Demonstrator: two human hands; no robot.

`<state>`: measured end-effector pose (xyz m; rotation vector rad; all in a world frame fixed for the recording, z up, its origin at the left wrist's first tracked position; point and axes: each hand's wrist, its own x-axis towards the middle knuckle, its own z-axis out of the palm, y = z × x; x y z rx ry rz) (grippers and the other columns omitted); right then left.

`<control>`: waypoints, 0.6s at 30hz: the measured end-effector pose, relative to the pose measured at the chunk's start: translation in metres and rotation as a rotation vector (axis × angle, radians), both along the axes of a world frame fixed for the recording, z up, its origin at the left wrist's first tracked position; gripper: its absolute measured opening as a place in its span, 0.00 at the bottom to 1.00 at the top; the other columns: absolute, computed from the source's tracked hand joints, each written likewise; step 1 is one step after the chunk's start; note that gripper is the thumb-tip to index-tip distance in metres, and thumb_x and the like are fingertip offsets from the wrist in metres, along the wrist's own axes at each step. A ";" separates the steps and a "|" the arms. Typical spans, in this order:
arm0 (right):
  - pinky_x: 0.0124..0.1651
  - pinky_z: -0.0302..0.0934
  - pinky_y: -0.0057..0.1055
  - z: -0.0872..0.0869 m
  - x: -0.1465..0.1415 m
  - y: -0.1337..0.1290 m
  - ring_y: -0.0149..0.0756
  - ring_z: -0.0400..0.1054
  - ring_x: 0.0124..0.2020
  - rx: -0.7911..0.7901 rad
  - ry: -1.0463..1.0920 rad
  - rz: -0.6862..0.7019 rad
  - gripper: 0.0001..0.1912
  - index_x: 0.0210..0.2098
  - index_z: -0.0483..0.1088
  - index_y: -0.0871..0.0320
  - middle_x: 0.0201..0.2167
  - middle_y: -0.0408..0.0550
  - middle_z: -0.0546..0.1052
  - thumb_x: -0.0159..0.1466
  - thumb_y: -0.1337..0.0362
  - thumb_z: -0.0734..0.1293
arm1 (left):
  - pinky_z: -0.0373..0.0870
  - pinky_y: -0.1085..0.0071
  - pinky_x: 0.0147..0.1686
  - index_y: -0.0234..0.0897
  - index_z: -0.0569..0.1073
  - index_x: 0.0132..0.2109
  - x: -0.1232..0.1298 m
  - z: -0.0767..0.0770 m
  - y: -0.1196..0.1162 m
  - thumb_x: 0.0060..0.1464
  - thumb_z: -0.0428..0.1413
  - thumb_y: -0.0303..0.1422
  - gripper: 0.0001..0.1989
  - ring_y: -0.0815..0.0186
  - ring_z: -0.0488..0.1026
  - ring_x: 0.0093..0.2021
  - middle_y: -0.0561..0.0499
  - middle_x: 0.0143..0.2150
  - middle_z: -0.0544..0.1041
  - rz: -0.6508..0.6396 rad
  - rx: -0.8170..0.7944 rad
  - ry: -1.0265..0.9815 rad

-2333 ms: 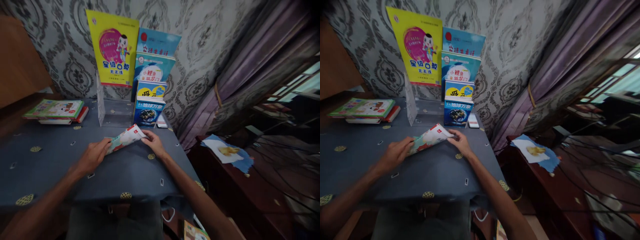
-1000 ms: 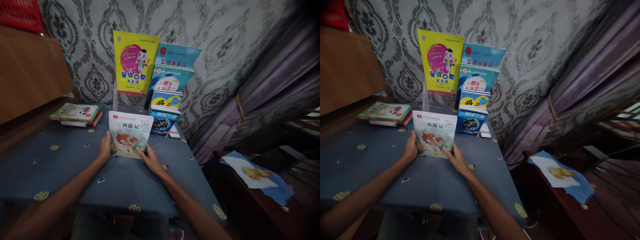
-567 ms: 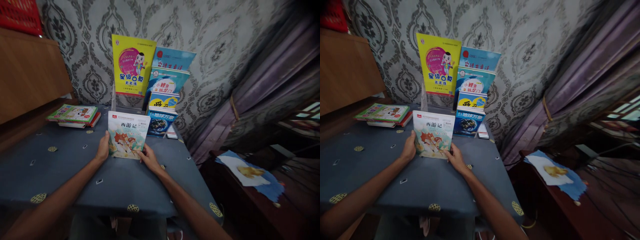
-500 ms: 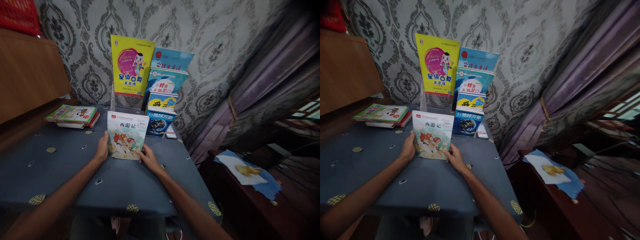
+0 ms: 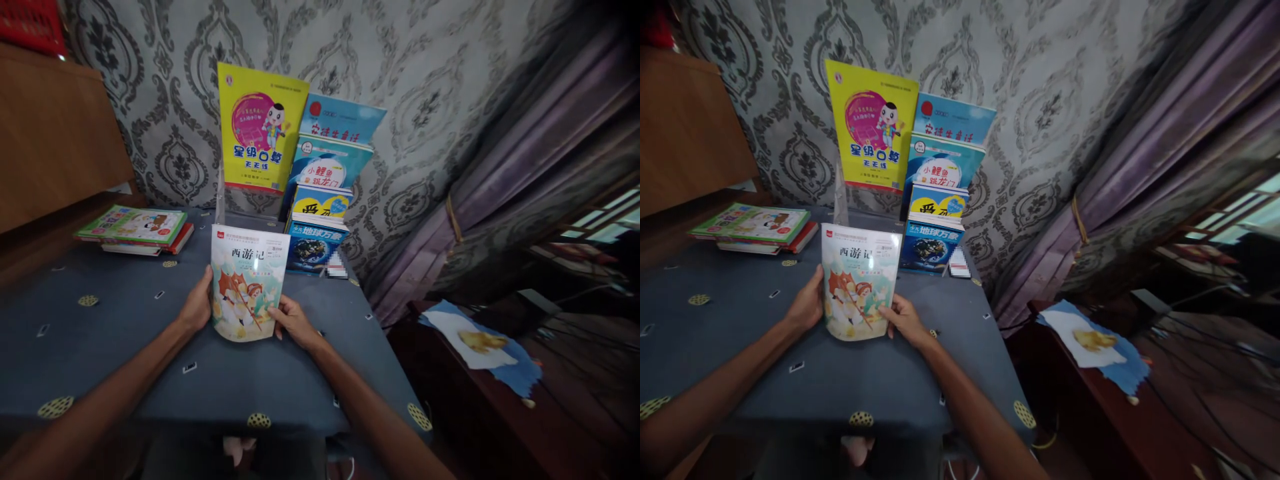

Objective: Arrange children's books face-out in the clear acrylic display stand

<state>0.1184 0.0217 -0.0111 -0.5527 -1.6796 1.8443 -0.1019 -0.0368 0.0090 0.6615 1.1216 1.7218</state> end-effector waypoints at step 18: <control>0.15 0.62 0.19 0.002 0.000 -0.012 0.25 0.68 0.19 -0.186 0.017 0.219 0.29 0.34 0.76 0.61 0.29 0.47 0.80 0.53 0.40 0.77 | 0.69 0.50 0.65 0.36 0.75 0.60 -0.001 0.009 -0.006 0.65 0.51 0.51 0.28 0.48 0.74 0.62 0.44 0.56 0.82 -0.238 -0.050 -0.181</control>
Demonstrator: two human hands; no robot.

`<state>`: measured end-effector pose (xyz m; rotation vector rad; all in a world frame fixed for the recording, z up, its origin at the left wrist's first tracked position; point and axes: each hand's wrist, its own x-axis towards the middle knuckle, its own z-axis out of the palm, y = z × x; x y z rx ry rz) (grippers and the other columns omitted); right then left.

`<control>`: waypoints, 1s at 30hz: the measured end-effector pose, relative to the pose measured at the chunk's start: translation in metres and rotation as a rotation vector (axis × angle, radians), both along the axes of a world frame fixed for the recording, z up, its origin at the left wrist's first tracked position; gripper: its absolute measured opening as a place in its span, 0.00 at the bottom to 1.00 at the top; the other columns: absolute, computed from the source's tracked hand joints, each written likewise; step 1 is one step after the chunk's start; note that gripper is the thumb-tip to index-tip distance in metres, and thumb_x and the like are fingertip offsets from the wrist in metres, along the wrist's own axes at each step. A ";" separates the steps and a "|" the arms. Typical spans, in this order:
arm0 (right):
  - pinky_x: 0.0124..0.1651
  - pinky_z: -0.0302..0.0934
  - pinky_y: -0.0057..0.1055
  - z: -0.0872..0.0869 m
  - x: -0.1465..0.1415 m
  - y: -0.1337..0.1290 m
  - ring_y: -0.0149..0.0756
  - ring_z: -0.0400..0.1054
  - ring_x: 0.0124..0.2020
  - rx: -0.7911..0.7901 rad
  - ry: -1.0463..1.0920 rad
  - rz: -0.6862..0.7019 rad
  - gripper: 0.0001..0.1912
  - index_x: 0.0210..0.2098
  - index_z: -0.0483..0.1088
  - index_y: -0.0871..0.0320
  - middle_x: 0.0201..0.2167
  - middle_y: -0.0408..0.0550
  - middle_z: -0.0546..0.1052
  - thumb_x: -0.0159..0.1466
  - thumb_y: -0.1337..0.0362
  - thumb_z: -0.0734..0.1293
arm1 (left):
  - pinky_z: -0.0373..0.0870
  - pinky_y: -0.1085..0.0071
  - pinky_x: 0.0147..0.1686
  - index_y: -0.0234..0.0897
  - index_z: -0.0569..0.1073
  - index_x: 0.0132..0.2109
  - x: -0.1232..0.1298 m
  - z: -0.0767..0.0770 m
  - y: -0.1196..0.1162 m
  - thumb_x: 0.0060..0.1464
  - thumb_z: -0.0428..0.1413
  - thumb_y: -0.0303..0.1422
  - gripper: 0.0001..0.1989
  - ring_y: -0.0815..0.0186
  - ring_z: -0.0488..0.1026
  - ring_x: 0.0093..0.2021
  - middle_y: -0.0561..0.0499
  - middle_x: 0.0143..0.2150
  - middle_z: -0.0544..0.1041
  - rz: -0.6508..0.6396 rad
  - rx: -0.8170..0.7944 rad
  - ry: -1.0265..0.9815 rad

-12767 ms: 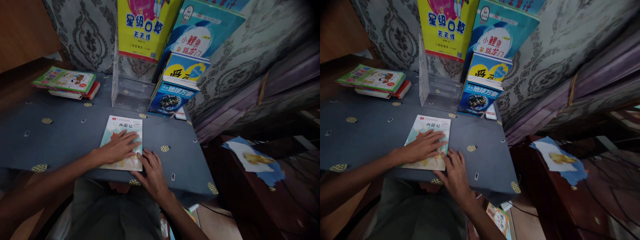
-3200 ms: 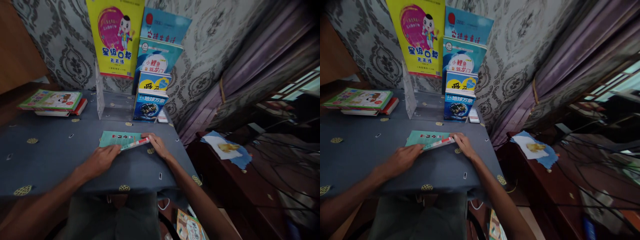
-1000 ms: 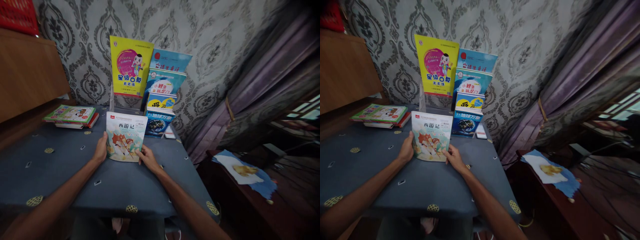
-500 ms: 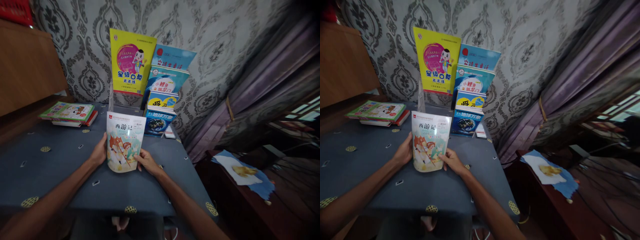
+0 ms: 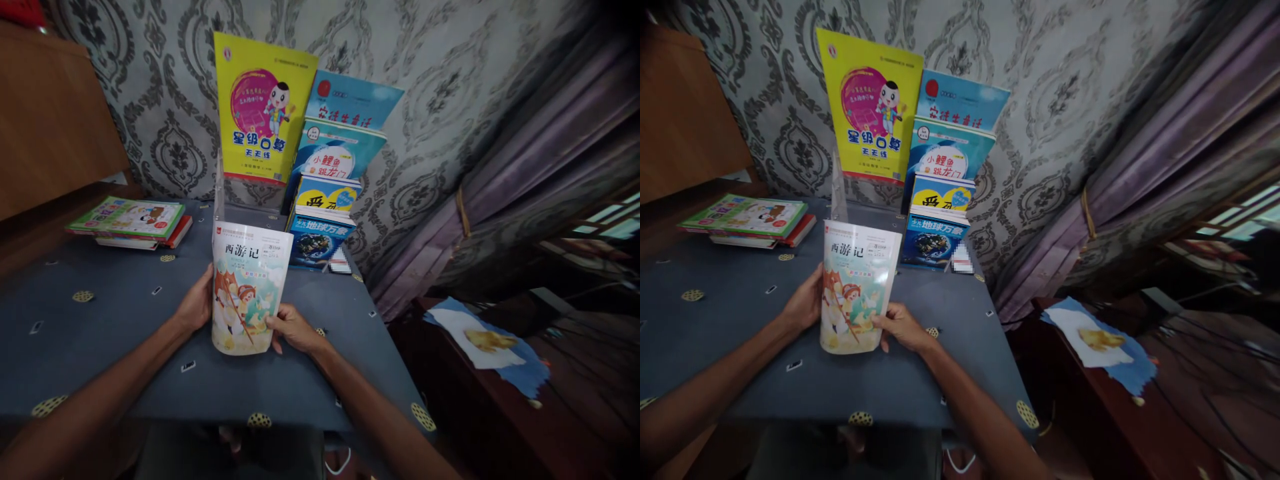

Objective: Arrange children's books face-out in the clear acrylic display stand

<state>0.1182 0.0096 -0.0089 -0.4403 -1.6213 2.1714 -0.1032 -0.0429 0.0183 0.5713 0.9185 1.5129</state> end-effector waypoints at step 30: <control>0.25 0.64 0.23 0.005 0.009 0.020 0.30 0.69 0.29 0.235 0.043 -0.332 0.30 0.60 0.70 0.54 0.41 0.47 0.81 0.63 0.48 0.73 | 0.79 0.51 0.53 0.35 0.82 0.43 -0.004 0.015 -0.003 0.33 0.74 0.41 0.27 0.44 0.82 0.50 0.42 0.41 0.86 0.191 0.018 0.161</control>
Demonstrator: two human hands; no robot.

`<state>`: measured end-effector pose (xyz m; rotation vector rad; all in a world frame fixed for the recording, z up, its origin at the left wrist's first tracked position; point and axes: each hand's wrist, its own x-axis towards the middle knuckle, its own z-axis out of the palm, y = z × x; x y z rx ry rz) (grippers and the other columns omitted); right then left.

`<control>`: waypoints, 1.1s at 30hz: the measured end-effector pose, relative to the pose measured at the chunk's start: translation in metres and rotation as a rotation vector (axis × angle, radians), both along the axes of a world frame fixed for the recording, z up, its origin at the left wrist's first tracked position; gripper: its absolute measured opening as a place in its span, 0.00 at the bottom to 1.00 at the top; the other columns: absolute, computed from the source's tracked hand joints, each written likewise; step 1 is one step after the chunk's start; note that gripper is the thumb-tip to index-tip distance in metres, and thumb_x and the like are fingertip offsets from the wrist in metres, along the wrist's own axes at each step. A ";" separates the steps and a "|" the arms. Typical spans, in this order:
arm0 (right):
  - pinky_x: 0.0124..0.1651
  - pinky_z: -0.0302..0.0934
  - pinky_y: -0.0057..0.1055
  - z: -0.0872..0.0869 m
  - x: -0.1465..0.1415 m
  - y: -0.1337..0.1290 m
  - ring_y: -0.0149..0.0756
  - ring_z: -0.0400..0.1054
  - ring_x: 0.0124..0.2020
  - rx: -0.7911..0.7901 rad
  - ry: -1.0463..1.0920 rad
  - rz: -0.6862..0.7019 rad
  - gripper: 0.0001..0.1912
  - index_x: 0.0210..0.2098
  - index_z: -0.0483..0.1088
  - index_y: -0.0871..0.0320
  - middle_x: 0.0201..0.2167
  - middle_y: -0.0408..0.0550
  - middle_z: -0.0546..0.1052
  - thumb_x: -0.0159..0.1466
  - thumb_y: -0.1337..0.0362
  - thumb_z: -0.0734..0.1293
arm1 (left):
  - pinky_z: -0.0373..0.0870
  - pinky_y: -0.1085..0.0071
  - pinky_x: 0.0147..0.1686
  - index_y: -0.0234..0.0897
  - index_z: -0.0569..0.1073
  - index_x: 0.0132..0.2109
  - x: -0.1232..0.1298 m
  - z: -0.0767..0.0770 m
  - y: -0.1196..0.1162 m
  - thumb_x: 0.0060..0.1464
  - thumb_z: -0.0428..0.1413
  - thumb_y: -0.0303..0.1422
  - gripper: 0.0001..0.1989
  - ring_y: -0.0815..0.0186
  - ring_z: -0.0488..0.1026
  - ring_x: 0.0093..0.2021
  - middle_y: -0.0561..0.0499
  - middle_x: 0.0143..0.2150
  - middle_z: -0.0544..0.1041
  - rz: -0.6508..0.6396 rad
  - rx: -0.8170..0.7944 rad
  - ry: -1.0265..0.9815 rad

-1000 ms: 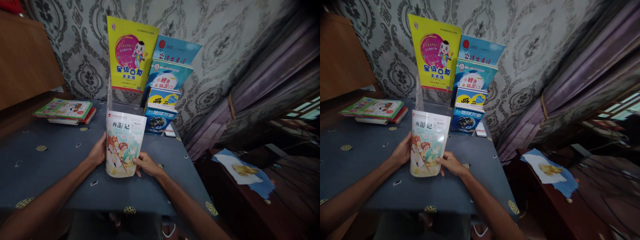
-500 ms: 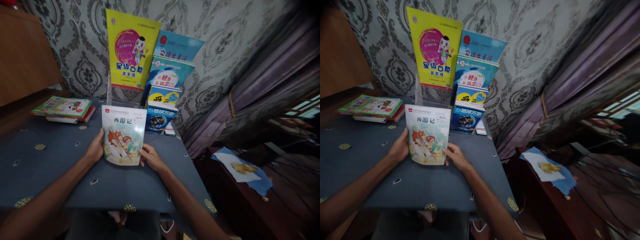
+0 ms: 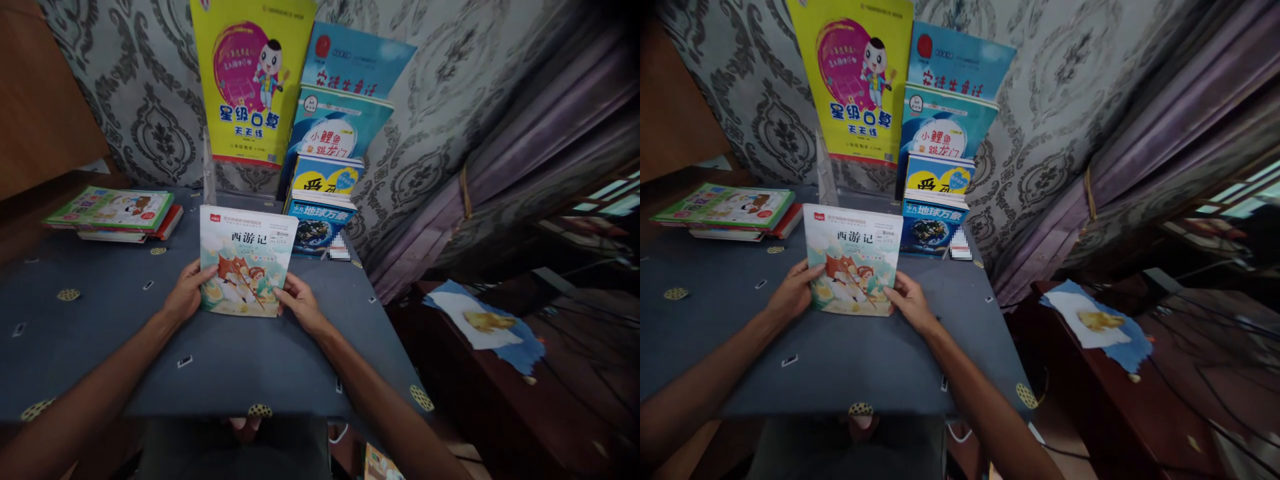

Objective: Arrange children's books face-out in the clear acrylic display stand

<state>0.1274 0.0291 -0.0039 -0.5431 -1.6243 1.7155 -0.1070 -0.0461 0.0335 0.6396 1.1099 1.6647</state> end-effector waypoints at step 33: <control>0.19 0.56 0.17 0.005 0.002 -0.005 0.24 0.66 0.24 -0.002 -0.013 0.048 0.32 0.55 0.72 0.57 0.35 0.45 0.79 0.60 0.42 0.74 | 0.85 0.54 0.35 0.36 0.74 0.61 -0.002 0.012 -0.015 0.30 0.76 0.39 0.47 0.40 0.84 0.35 0.42 0.39 0.86 -0.111 -0.272 -0.018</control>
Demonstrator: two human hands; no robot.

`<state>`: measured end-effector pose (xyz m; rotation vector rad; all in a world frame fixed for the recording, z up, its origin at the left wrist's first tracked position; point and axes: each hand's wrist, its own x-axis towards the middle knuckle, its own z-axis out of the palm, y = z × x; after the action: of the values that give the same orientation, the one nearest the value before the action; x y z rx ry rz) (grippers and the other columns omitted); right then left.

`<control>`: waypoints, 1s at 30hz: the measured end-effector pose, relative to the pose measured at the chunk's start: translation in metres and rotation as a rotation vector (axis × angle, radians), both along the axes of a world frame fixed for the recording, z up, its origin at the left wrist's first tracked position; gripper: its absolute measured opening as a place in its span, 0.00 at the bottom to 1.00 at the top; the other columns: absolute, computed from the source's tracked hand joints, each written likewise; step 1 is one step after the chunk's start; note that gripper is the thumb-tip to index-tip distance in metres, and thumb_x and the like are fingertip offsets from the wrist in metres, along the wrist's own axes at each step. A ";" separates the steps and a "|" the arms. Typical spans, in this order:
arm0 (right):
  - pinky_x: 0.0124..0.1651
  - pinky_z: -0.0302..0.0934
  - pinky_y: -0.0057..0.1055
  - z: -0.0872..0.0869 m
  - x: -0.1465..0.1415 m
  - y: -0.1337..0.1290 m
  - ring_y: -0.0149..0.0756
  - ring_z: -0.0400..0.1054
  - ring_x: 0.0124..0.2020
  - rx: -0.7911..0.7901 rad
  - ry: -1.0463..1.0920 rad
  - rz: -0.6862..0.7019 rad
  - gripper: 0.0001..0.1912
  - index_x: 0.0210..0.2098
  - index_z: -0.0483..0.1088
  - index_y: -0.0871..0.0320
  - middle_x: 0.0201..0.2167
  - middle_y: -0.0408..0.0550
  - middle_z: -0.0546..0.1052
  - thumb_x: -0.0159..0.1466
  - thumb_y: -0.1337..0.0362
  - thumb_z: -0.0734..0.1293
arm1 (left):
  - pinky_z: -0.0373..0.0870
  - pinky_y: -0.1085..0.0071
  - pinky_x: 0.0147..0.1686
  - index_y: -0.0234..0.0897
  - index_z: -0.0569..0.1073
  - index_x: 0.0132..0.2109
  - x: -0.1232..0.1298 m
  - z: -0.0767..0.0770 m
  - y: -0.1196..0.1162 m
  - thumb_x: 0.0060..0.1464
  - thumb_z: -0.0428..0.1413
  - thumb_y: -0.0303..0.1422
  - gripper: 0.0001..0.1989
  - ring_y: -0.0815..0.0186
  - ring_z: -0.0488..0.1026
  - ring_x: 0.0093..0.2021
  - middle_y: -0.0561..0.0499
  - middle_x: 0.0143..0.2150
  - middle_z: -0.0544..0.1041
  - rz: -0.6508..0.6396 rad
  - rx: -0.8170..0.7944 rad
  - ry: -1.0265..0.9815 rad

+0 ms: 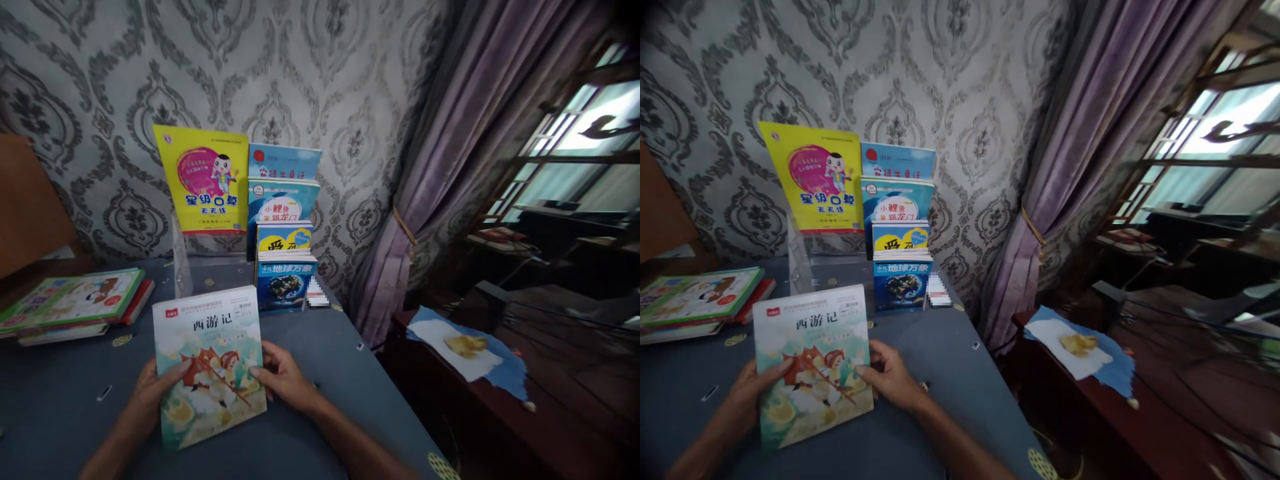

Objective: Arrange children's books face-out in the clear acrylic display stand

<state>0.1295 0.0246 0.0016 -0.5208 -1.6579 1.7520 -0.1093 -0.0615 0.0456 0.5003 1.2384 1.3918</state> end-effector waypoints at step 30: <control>0.21 0.57 0.20 0.003 0.002 0.000 0.28 0.68 0.25 0.054 -0.034 -0.002 0.32 0.55 0.73 0.56 0.35 0.47 0.80 0.61 0.40 0.72 | 0.82 0.53 0.36 0.33 0.80 0.42 0.012 -0.005 -0.008 0.34 0.75 0.42 0.28 0.40 0.84 0.37 0.36 0.40 0.85 0.022 0.132 0.013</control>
<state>0.1318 0.0244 0.0043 -0.5292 -1.7232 1.7006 -0.0976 -0.0695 0.0402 0.5889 1.1706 1.4973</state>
